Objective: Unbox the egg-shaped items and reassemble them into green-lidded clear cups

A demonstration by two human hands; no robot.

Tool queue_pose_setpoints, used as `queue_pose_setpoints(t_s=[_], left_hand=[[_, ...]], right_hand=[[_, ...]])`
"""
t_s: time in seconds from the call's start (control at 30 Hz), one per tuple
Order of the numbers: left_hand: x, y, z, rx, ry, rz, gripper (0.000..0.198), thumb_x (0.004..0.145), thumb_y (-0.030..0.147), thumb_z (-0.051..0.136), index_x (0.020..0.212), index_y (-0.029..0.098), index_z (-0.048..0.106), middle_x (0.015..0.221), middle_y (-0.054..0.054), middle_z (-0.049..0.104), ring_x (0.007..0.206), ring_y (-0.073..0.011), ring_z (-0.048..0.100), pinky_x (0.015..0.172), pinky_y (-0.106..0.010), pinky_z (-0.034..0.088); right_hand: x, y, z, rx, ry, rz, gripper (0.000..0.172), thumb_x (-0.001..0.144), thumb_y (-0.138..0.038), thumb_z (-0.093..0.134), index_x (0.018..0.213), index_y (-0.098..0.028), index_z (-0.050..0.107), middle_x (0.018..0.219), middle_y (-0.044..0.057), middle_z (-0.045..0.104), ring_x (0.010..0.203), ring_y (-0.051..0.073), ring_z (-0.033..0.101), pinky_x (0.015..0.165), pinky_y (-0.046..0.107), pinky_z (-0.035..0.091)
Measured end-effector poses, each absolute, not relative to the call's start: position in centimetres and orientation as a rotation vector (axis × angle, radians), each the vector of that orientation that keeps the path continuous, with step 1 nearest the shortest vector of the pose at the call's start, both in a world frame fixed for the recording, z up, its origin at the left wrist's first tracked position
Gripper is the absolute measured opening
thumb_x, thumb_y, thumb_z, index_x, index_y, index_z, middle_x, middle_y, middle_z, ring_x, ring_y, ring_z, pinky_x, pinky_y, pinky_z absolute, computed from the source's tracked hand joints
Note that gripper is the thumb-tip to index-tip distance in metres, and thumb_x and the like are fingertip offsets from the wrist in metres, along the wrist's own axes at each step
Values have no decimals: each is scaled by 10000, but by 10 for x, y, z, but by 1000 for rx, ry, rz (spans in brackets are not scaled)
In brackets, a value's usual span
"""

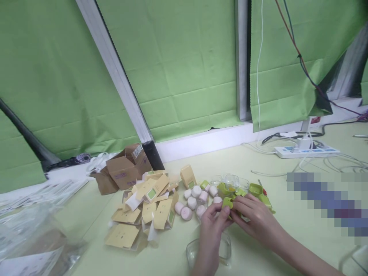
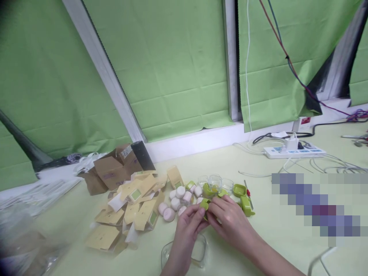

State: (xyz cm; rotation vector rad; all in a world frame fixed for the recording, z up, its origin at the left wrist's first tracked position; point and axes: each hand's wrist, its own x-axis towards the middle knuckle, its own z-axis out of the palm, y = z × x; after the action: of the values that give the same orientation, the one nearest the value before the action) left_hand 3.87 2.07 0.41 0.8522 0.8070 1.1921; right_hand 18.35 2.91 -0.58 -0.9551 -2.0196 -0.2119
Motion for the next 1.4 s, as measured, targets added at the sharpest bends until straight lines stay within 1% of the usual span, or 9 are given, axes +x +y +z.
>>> queue_pose_setpoints(t_s=[0.17,0.3,0.5,0.67,0.83,0.93,1.03,1.2,1.4], left_hand=[[31,28,4,887,798,1123,445,618,452,760,920,133,693,917,-103,706,820,-205,655,790,-327,507],[26,36,-1,1057,926,1122,350,581,420,769,735,131,645,706,-44,665,633,-152,610,625,-277,501],[27,35,0,1237,934,1124,195,566,164,689,647,164,511,574,52,499,525,-70,436,504,-189,353],[23,32,4,1335,855,1144,184,577,144,611,647,184,446,593,65,441,554,-74,387,539,-201,321],[16,41,-2,1379,842,1180,196,559,172,577,626,201,395,600,66,388,564,-85,357,536,-212,284],[12,45,-5,1410,868,1165,197,538,169,564,600,207,381,573,66,377,555,-91,357,532,-219,272],[10,45,-4,1471,896,1142,163,525,146,553,609,196,422,579,58,400,568,-97,366,546,-223,271],[8,41,4,1574,913,1113,130,543,163,528,628,190,434,607,55,396,584,-96,359,564,-221,280],[2,46,6,1709,1041,1059,116,585,151,498,637,197,406,629,57,398,610,-101,369,581,-220,296]], right_hand=[[186,26,-2,-1050,-1923,20,126,907,-220,484,812,-207,565,696,7,613,620,157,567,607,296,403],[187,26,3,-1148,-1834,397,180,881,-298,496,746,-225,591,704,15,618,650,186,588,613,311,459],[188,23,14,-1112,-1844,722,150,846,-311,531,779,-225,634,774,31,639,731,201,588,658,310,495],[185,17,20,-1121,-1779,775,232,859,-413,543,850,-220,670,868,54,660,779,210,603,708,345,507],[176,16,11,-1047,-1752,806,257,801,-421,631,964,-226,666,1169,99,596,1005,268,596,814,405,519],[172,16,2,-1031,-1680,888,335,750,-415,690,1013,-212,646,1064,91,660,949,251,632,809,390,531],[173,16,-4,-1021,-1629,872,271,756,-446,669,836,-188,652,921,80,687,862,237,651,756,365,541],[178,17,-9,-1045,-1590,746,353,730,-494,663,587,-194,544,899,105,679,1013,293,596,774,377,513],[175,15,-11,-1060,-1754,653,274,798,-439,599,661,-206,561,945,96,673,1107,267,556,837,375,484]])
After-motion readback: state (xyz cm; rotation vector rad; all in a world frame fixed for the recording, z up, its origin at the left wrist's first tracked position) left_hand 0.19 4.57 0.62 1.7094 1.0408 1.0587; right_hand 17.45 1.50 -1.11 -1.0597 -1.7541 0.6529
